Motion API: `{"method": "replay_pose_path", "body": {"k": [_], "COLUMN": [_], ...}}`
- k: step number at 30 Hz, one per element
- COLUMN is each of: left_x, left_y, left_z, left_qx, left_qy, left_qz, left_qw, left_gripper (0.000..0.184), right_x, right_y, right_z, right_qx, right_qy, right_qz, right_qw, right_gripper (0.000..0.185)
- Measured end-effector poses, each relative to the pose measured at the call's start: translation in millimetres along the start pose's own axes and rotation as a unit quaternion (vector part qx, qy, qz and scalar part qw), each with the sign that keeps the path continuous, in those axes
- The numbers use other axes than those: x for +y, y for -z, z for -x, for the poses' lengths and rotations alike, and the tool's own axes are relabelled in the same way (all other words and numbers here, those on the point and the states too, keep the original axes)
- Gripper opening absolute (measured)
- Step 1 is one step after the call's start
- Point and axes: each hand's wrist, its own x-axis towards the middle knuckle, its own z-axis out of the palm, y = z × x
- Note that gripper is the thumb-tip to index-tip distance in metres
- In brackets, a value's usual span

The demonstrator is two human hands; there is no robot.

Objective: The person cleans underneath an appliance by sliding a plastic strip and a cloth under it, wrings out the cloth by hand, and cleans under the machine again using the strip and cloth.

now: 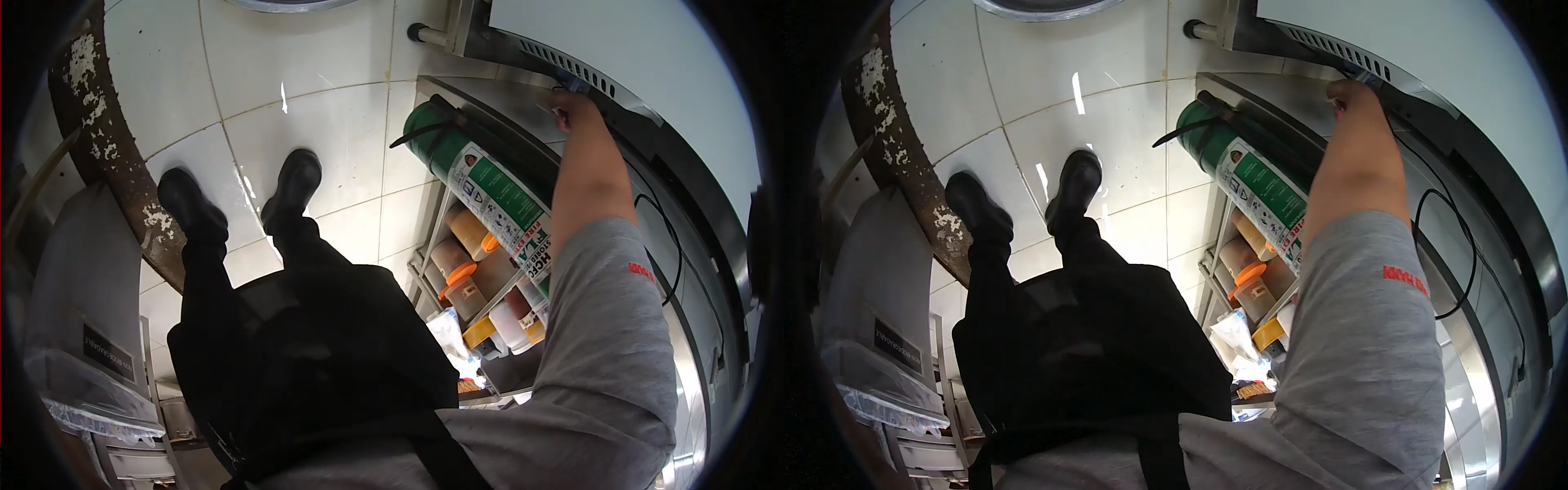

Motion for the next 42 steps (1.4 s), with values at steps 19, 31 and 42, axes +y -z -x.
{"method": "replay_pose_path", "body": {"k": [19, 31, 42], "left_x": [-26.7, -9.6, -9.7], "left_y": [-55.7, -24.3, -25.1], "left_z": [-5.5, 0.6, 1.2], "left_qx": [0.148, 0.04, 0.033], "left_qy": [0.023, 0.073, 0.071], "left_qz": [0.133, 0.157, 0.129], "left_qw": [0.98, 0.984, 0.988], "left_gripper": [0.091, 0.101, 0.102], "right_x": [66.8, 76.2, 106.6], "right_y": [10.8, -15.1, -48.3], "right_z": [256.0, 405.5, 405.3], "right_qx": [-0.188, -0.279, -0.372], "right_qy": [0.093, 0.166, 0.186], "right_qz": [-0.223, -0.225, -0.364], "right_qw": [0.952, 0.918, 0.833], "right_gripper": [0.015, 0.042, 0.069]}}
